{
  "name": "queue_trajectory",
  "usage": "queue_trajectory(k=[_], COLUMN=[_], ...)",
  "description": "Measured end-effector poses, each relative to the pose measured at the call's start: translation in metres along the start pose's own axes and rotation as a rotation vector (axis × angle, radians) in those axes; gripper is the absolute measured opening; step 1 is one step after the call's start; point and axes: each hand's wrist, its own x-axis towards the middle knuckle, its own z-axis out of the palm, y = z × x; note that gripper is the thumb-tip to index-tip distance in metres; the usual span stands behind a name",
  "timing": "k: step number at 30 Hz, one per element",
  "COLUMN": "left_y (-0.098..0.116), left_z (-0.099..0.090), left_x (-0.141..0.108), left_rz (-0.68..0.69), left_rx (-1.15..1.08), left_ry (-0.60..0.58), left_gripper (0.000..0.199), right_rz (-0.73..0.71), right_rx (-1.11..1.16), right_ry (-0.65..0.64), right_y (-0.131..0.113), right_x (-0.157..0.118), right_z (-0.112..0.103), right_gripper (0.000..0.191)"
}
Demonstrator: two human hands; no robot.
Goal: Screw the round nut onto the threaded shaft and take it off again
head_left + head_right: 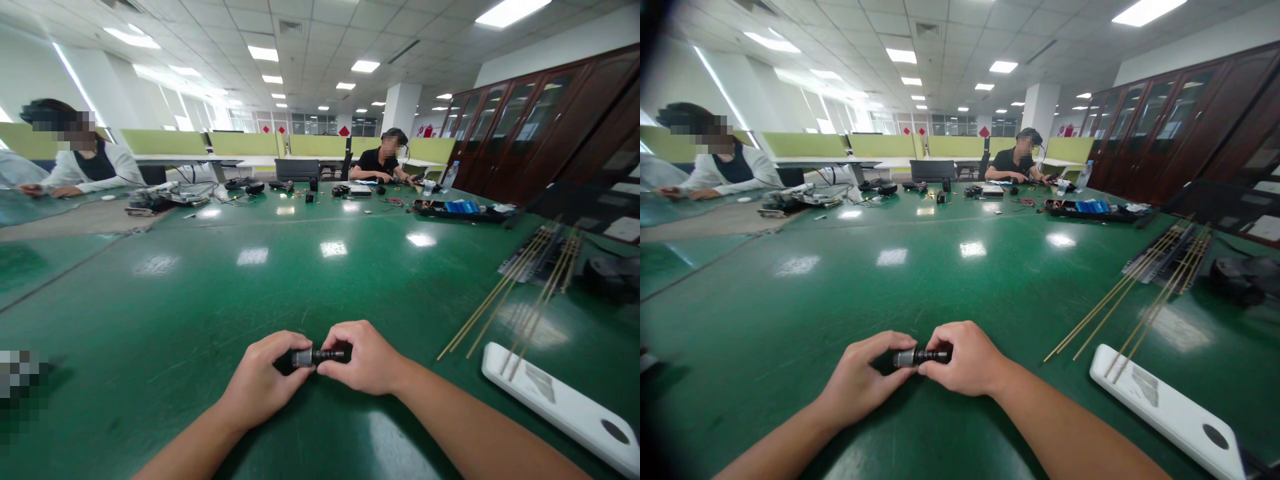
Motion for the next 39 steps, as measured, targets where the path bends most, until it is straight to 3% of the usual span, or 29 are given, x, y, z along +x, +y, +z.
queue_trajectory(k=[39], left_y=[-0.0021], left_z=[-0.0046], left_x=[0.0003], left_rz=[0.024], left_rx=[0.039], left_ry=[0.039], left_gripper=[0.023], right_rz=[0.019], right_rx=[-0.017], right_ry=[0.024], right_y=[0.0017], right_x=[0.001], right_z=[-0.0012], right_gripper=[0.009])
